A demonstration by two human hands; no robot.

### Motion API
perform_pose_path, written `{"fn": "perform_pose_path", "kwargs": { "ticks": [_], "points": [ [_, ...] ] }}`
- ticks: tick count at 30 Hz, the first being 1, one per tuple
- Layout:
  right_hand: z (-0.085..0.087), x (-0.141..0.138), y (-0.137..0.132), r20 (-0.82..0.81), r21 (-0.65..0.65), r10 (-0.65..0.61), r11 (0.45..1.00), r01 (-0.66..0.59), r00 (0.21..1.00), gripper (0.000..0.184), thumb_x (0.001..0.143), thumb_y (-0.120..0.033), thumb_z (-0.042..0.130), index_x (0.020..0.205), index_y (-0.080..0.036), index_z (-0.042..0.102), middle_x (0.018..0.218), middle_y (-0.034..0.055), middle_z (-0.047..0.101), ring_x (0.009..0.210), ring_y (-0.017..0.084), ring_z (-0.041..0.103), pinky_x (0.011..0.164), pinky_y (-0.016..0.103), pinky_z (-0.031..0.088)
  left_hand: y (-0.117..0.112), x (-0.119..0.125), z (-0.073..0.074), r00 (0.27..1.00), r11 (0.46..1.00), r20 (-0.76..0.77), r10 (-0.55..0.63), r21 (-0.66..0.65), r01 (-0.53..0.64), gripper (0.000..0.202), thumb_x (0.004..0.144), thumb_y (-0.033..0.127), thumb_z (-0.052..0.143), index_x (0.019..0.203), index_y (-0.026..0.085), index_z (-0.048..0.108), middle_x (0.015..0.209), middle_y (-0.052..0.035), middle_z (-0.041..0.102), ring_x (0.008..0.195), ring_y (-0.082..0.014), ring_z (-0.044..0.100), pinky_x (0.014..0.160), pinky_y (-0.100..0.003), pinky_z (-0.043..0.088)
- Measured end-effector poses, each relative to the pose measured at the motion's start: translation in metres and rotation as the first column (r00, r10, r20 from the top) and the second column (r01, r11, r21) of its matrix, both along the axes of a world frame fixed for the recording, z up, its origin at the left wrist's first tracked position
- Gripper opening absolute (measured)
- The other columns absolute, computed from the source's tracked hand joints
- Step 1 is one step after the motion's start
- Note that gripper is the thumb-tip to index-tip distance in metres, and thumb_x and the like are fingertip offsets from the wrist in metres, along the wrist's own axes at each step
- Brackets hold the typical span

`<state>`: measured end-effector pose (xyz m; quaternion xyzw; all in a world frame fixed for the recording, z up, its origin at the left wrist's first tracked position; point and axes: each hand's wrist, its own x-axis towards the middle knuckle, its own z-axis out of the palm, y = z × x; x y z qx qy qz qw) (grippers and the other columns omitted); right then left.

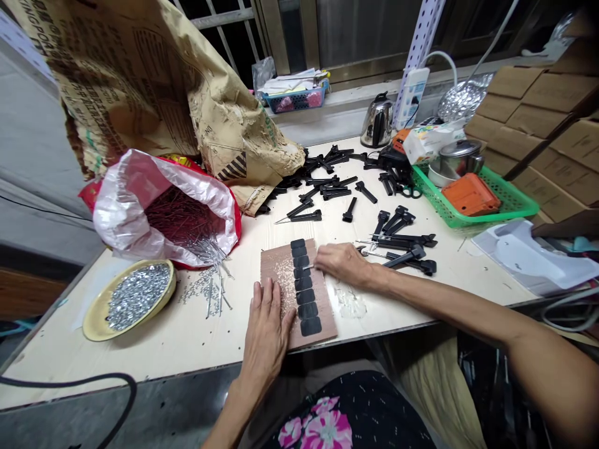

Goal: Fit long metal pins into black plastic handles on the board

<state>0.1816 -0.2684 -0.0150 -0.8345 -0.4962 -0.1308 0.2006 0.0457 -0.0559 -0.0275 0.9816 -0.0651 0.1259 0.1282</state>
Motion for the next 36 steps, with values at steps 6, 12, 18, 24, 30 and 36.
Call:
{"fn": "perform_pose_path", "kwargs": {
  "ticks": [6,12,18,24,30,36],
  "points": [
    [-0.004,-0.002,-0.002,0.234,-0.130,0.330,0.943,-0.307,0.914,0.023,0.096,-0.012,0.037,0.083,-0.015,0.056,0.073,0.0002,0.052,0.067,0.011,0.045,0.049,0.022,0.031,0.000,0.003,-0.010,0.999,0.994,0.029,-0.031,0.104,0.028,0.059,0.095,0.033,0.033,0.145,0.009,0.016,0.147,-0.0226,0.029,0.140,-0.0306,0.015,0.106,-0.053,0.034],
    [-0.001,-0.003,0.000,0.184,-0.099,0.355,0.934,-0.342,0.917,0.022,0.096,-0.012,0.037,0.082,-0.015,0.053,0.073,-0.0005,0.051,0.069,0.011,0.044,0.049,0.021,0.034,0.001,0.001,-0.014,0.998,0.995,0.056,-0.014,0.096,0.008,0.056,0.095,0.030,0.033,0.145,0.010,0.018,0.146,-0.0218,0.032,0.139,-0.0296,0.018,0.106,-0.053,0.034],
    [-0.001,-0.001,-0.002,0.127,-0.084,0.276,0.960,-0.267,0.953,0.026,0.096,-0.010,0.032,0.082,-0.013,0.053,0.073,0.0004,0.050,0.066,0.010,0.044,0.049,0.020,0.035,0.001,0.002,-0.015,0.998,0.998,0.058,-0.019,0.059,0.015,0.056,0.095,0.029,0.034,0.146,0.014,0.015,0.148,-0.0190,0.030,0.140,-0.0286,0.017,0.107,-0.052,0.032],
    [0.001,0.006,-0.006,0.037,-0.096,0.281,0.956,-0.276,0.959,0.024,0.097,-0.013,0.033,0.083,-0.014,0.053,0.072,-0.0003,0.050,0.066,0.009,0.044,0.049,0.019,0.036,0.001,0.002,-0.014,0.999,0.997,0.044,-0.024,0.068,0.021,0.057,0.094,0.026,0.035,0.146,0.012,0.015,0.147,-0.0208,0.030,0.140,-0.0288,0.016,0.107,-0.052,0.032],
    [0.001,-0.004,-0.009,0.081,-0.115,0.441,0.895,-0.432,0.894,0.025,0.096,-0.012,0.034,0.081,-0.015,0.054,0.074,-0.0006,0.051,0.069,0.010,0.045,0.048,0.021,0.037,0.000,0.003,-0.014,0.999,0.999,0.037,-0.023,0.042,0.021,0.057,0.094,0.026,0.035,0.146,0.014,0.015,0.148,-0.0189,0.029,0.140,-0.0282,0.016,0.107,-0.052,0.032],
    [0.000,0.000,-0.005,0.080,-0.132,0.320,0.942,-0.308,0.944,0.029,0.097,-0.011,0.030,0.080,-0.014,0.054,0.074,0.0006,0.049,0.068,0.010,0.044,0.048,0.022,0.036,0.001,0.002,-0.014,1.000,0.999,0.011,-0.005,0.050,0.004,0.055,0.095,0.029,0.032,0.145,0.012,0.019,0.148,-0.0195,0.029,0.140,-0.0284,0.016,0.108,-0.052,0.031]
  ]
}}
